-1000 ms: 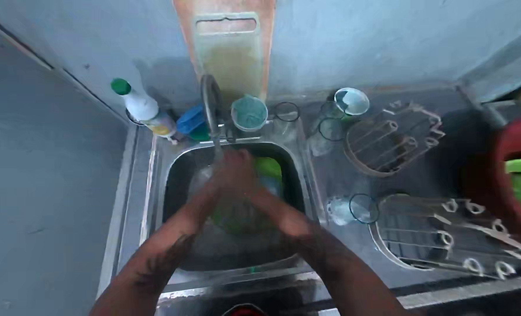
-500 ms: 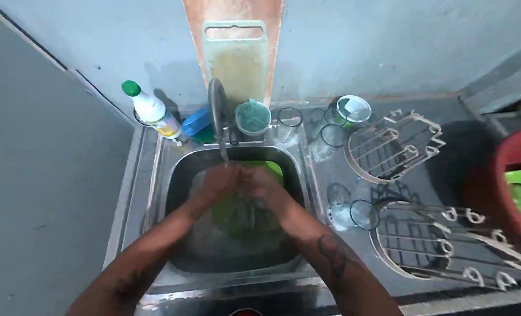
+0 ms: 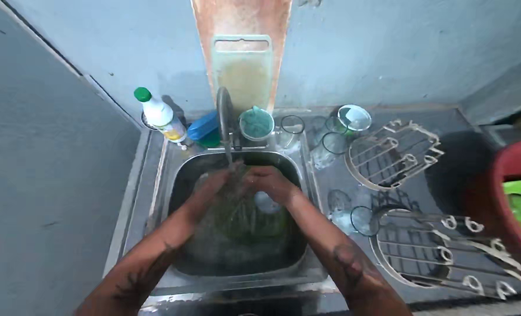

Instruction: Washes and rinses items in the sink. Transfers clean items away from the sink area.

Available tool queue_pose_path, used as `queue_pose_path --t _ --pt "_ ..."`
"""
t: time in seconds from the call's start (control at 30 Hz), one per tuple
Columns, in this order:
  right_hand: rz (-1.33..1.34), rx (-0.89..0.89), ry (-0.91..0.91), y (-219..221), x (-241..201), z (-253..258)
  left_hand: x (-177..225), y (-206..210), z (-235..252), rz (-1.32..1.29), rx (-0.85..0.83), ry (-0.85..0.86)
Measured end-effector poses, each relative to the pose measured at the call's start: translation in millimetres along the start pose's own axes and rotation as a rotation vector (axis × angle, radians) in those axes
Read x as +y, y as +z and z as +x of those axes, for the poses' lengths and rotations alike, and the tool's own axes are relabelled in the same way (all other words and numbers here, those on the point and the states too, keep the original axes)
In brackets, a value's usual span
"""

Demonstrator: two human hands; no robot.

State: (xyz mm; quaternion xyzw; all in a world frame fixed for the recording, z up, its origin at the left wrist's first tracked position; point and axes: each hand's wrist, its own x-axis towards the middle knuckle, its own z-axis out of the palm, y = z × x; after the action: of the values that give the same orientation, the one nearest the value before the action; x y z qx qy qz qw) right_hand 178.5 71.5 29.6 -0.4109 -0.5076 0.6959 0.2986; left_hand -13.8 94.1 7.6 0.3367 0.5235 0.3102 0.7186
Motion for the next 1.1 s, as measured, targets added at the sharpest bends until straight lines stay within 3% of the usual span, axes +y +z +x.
queue_pose_path --t 0.17,0.37,0.53,0.67,0.73,0.8,0.9,0.93,1.0,1.1 --pt "0.034 -0.006 -0.006 -4 1 -2 4 8 -2 -0.03 -0.033 -0.036" --pt "0.017 0.027 0.035 -4 1 -3 0 7 2 0.307 0.123 0.087" --pt "0.039 0.031 0.043 -3 0 -1 5 9 1 0.32 0.128 0.013" --pt "0.064 0.045 0.078 -4 2 0 7 11 2 0.386 0.109 0.053" --pt "0.074 0.088 0.109 -2 2 1 10 17 -1 0.532 0.002 0.124" --pt "0.122 0.157 0.169 0 4 3 12 22 -6 0.84 -0.075 0.235" --pt "0.3 0.373 0.3 10 -1 7 1 25 -8 1.246 -0.002 0.465" --pt "0.318 0.442 0.317 17 -3 10 -4 24 -6 1.222 0.052 0.491" --pt "0.065 0.427 0.219 36 -4 11 -5 19 0 0.932 0.137 0.317" --pt "-0.829 0.099 -0.241 48 13 0 -5 -3 6 0.168 0.118 -0.038"
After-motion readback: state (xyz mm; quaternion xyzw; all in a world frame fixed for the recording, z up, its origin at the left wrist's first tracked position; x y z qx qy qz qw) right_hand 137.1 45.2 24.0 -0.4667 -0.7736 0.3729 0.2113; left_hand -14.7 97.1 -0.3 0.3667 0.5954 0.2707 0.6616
